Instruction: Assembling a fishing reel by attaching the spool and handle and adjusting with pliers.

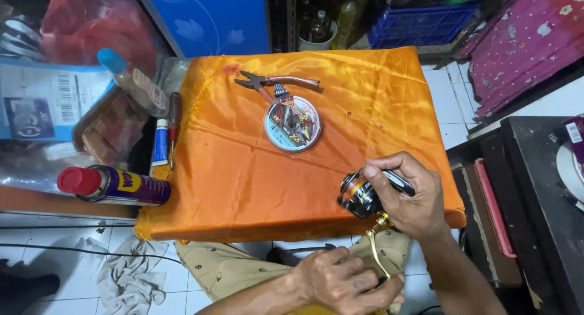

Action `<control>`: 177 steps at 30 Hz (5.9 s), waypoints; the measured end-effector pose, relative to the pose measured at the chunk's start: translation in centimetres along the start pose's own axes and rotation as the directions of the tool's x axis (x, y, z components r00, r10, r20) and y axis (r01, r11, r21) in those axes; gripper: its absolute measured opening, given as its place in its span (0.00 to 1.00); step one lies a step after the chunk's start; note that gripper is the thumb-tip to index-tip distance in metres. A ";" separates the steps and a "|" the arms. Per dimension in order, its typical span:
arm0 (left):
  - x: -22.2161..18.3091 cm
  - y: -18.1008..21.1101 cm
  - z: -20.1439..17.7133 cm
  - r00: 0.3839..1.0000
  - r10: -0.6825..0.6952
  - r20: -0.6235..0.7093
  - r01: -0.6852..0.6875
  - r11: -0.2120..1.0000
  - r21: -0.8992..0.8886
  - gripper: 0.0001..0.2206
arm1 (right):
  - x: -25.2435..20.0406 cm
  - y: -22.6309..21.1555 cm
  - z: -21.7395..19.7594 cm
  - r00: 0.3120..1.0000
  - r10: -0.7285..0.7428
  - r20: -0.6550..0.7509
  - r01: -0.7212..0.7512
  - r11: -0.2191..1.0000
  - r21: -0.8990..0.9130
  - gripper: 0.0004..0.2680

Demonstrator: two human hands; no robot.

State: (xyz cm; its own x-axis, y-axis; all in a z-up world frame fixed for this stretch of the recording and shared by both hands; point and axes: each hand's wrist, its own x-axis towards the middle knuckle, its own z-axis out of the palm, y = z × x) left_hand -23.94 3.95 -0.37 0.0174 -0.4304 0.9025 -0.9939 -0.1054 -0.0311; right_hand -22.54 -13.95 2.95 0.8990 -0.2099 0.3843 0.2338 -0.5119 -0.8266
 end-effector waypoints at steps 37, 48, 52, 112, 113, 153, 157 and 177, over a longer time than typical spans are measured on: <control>-6.4 -21.8 4.3 0.726 -0.333 0.602 0.088 0.913 0.399 0.51 | -0.5 0.0 0.7 0.996 0.052 0.071 -0.046 0.996 -0.076 0.07; -8.0 -23.5 4.8 0.830 -0.379 0.409 0.303 0.922 0.239 0.30 | -0.3 0.0 -0.1 0.996 0.082 0.016 -0.080 0.989 -0.124 0.08; -8.9 -24.5 4.8 0.815 -0.456 0.358 0.405 0.890 0.211 0.26 | 1.1 -0.7 0.1 0.997 -0.053 -0.051 0.050 0.997 -0.055 0.03; -9.8 -25.8 4.6 0.670 -0.613 0.418 0.258 0.721 0.643 0.25 | 1.5 -2.2 -4.4 0.994 -0.099 0.036 0.104 0.979 -0.175 0.05; -9.4 -25.7 4.9 0.673 -0.625 0.395 0.278 0.709 0.648 0.24 | 1.5 -2.1 -4.4 0.998 -0.057 0.003 0.056 0.970 -0.236 0.04; -8.7 -25.2 2.9 0.381 -0.751 0.538 0.564 0.651 0.509 0.23 | 3.6 -1.8 -4.7 0.997 -0.059 -0.054 0.045 0.969 -0.241 0.05; -10.7 -26.5 2.7 0.426 -0.705 0.568 0.468 0.708 0.528 0.19 | 3.4 -2.1 -4.4 0.995 -0.084 -0.051 0.068 0.966 -0.250 0.06; -11.7 -28.0 -2.1 0.694 -0.214 0.688 -0.105 0.915 0.390 0.05 | 3.7 -2.4 -3.7 0.999 -0.051 0.001 0.049 0.969 -0.242 0.06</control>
State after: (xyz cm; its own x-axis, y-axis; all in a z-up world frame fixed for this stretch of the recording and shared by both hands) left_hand 3.45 13.84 -9.13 0.2992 -0.8927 0.3371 -0.8688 -0.4010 -0.2907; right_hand -21.13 -16.56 7.88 0.8862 -0.1832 0.4256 0.1815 -0.7078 -0.6827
